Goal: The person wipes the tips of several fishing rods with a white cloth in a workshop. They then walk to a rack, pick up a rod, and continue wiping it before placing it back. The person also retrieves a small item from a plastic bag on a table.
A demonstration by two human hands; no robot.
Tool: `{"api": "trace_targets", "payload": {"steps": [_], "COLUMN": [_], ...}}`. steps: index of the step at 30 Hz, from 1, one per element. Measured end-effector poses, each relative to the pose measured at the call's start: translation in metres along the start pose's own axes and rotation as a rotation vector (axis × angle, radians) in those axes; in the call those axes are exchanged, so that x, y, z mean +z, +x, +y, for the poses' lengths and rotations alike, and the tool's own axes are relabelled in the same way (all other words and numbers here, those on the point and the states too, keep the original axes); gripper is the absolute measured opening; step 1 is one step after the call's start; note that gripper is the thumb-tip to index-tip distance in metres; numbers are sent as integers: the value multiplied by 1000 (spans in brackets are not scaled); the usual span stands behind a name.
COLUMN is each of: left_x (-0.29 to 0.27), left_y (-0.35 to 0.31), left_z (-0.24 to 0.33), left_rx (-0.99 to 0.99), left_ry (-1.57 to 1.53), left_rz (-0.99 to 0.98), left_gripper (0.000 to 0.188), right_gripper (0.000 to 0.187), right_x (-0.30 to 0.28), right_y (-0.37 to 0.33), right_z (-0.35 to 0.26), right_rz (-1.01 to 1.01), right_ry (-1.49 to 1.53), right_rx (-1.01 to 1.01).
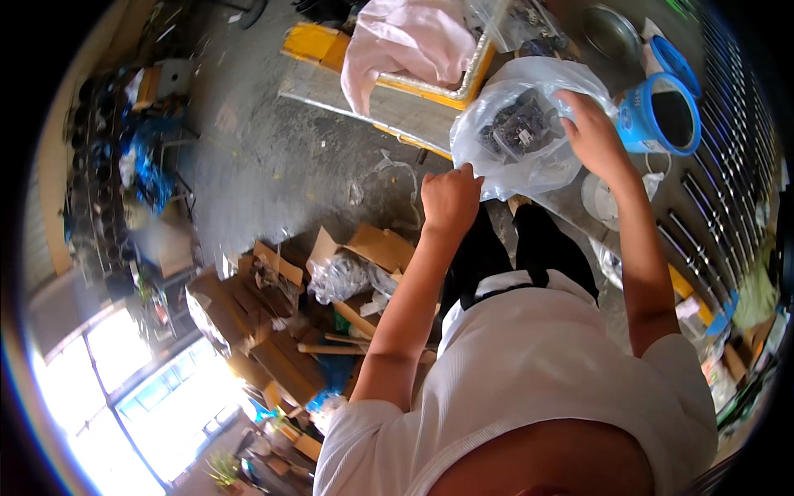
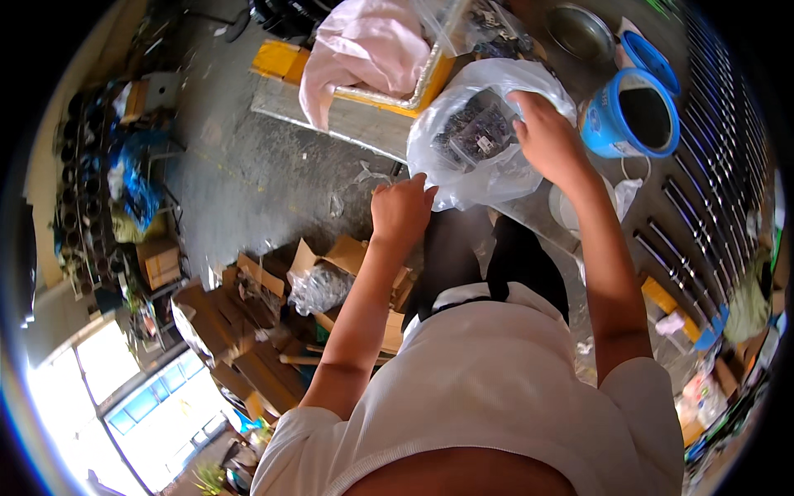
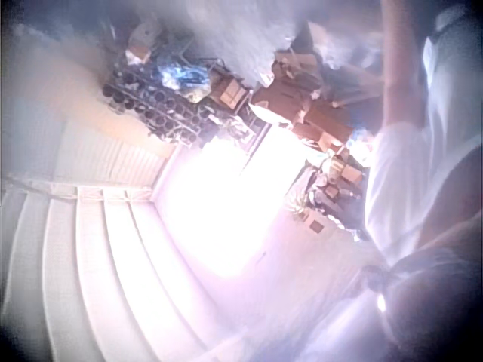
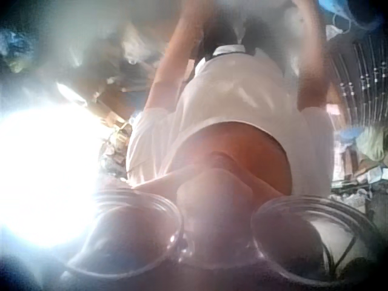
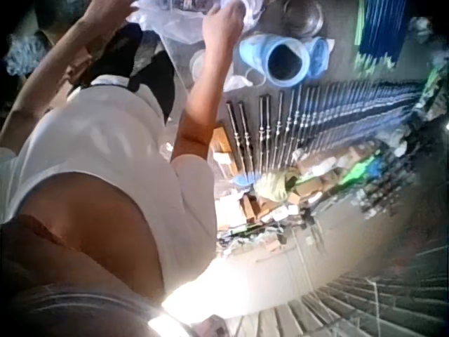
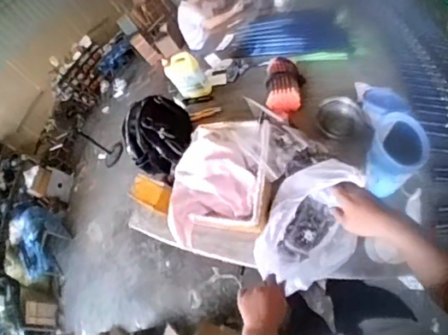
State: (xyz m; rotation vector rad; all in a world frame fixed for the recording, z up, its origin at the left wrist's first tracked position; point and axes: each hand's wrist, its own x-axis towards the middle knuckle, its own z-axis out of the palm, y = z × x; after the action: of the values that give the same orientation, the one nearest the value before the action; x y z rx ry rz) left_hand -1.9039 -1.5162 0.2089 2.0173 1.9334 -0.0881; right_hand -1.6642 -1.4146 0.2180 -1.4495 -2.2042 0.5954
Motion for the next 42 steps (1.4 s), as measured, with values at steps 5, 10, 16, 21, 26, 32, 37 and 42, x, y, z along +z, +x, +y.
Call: {"api": "trace_targets", "payload": {"steps": [5,10,16,21,26,32,37,42], "left_x": [-18,-28,-31,-36,-39,-47,-49,-49], "left_y": [13,24,17,12,12,17,16,20], "left_z": [-10,-21,-30,-32,-40,-35,-37,-46], "left_rx": [52,268,345,444,481,554,633,624], "left_ry": [-134,-164,-142,-144,-276,-273,-340,-406], "left_rz": [-49,-4,-93,-104,-23,25,116,93], "left_gripper": [36,34,32,30,30,25,21,22], "right_gripper": [47,90,101,67,42,45,30,22], "right_x": [3,54,112,176,125,146,155,150], "right_y": [11,7,2,-22,-16,-30,-23,-27], "right_z": [-59,-46,-63,-3,-24,-21,-23,-15], "right_rz": [-559,-312,-263,226,243,133,426,335], "right_ry": [-55,-223,-458,-428,-353,30,318,-86], "right_rx": [506,352,497,424,339,643,745,647]}}
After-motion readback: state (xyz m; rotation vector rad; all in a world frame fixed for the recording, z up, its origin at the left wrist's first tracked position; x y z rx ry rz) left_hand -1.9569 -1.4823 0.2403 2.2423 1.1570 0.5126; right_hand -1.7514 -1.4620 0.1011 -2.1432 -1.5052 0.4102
